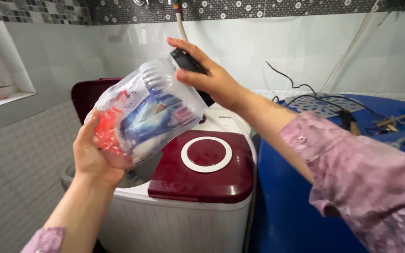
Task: Washing a cloth in a semi-automatic washing machine and organizing detergent packets into a container.
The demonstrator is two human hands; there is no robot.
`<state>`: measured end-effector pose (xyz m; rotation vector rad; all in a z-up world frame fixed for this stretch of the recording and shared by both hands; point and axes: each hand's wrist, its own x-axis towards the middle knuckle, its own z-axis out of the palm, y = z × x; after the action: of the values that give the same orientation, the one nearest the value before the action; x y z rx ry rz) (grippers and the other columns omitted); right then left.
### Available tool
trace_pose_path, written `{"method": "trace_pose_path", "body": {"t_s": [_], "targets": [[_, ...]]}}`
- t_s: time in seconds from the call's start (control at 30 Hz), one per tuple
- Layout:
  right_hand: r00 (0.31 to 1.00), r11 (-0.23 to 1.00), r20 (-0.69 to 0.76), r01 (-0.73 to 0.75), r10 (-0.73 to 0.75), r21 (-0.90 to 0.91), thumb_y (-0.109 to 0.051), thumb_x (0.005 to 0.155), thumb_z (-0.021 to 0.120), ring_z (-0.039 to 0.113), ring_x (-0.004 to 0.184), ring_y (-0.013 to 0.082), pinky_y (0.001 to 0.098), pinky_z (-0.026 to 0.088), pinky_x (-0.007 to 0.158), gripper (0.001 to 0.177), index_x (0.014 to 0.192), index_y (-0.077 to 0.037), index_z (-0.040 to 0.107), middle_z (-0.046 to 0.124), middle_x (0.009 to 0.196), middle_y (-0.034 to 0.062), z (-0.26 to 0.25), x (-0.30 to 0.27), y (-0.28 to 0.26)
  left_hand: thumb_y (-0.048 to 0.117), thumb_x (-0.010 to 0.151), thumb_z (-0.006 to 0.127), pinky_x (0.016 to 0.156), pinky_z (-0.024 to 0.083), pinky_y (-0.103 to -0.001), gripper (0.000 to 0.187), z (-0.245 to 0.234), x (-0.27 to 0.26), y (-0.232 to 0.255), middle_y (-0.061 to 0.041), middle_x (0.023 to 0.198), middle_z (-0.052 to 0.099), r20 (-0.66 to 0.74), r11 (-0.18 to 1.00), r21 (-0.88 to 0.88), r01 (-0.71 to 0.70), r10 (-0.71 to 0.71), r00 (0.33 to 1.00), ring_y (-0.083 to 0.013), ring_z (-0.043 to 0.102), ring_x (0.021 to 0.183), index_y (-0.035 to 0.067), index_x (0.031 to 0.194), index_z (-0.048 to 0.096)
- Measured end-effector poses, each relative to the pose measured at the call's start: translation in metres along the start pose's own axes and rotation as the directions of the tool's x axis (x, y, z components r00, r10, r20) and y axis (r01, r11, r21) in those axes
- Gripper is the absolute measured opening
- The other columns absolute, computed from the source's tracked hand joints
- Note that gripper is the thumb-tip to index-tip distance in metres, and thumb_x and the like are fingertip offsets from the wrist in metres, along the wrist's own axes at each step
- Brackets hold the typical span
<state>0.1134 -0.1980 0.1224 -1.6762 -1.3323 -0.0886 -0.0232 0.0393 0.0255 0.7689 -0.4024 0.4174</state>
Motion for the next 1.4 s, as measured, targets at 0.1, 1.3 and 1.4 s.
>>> {"method": "trace_pose_path", "body": {"t_s": [0.1,1.3,1.4], "targets": [[0.996,0.991,-0.052,0.082,-0.077,0.103,-0.067,0.098,0.061,0.042,0.148,0.0371,0.0571,0.03,0.126,0.089,0.161,-0.008,0.041,0.044,0.159,0.0212,0.009,0.019,0.01,0.032,0.096,0.058,0.11,0.05,-0.051,0.055,0.005,-0.004,0.006,-0.014,0.139,0.062,-0.001,0.993,0.083,-0.082,0.082,0.997,-0.0327,0.062,0.128,0.004,0.142,0.052],[0.953,0.107,-0.301,0.304,-0.046,0.947,-0.012,0.072,0.079,0.062,0.123,0.0276,0.0501,0.064,0.081,0.102,0.149,-0.028,0.015,0.05,0.143,0.0102,0.339,0.17,-0.425,0.07,0.072,0.06,0.106,0.039,-0.047,0.106,0.169,-0.191,0.535,0.0,0.162,0.038,-0.23,0.075,0.97,0.23,0.582,0.78,-0.0273,0.049,0.134,0.026,0.159,0.017],[0.922,0.008,-0.359,0.364,-0.143,0.932,-0.01,0.074,0.079,0.063,0.124,0.0298,0.0497,0.065,0.081,0.099,0.149,-0.025,0.016,0.049,0.142,0.0128,0.36,0.189,-0.467,0.067,0.077,0.058,0.107,0.038,-0.048,0.097,0.219,-0.23,0.579,-0.003,0.16,0.041,-0.156,-0.147,0.934,0.327,0.656,0.739,-0.0269,0.048,0.136,0.025,0.159,0.026]]}}
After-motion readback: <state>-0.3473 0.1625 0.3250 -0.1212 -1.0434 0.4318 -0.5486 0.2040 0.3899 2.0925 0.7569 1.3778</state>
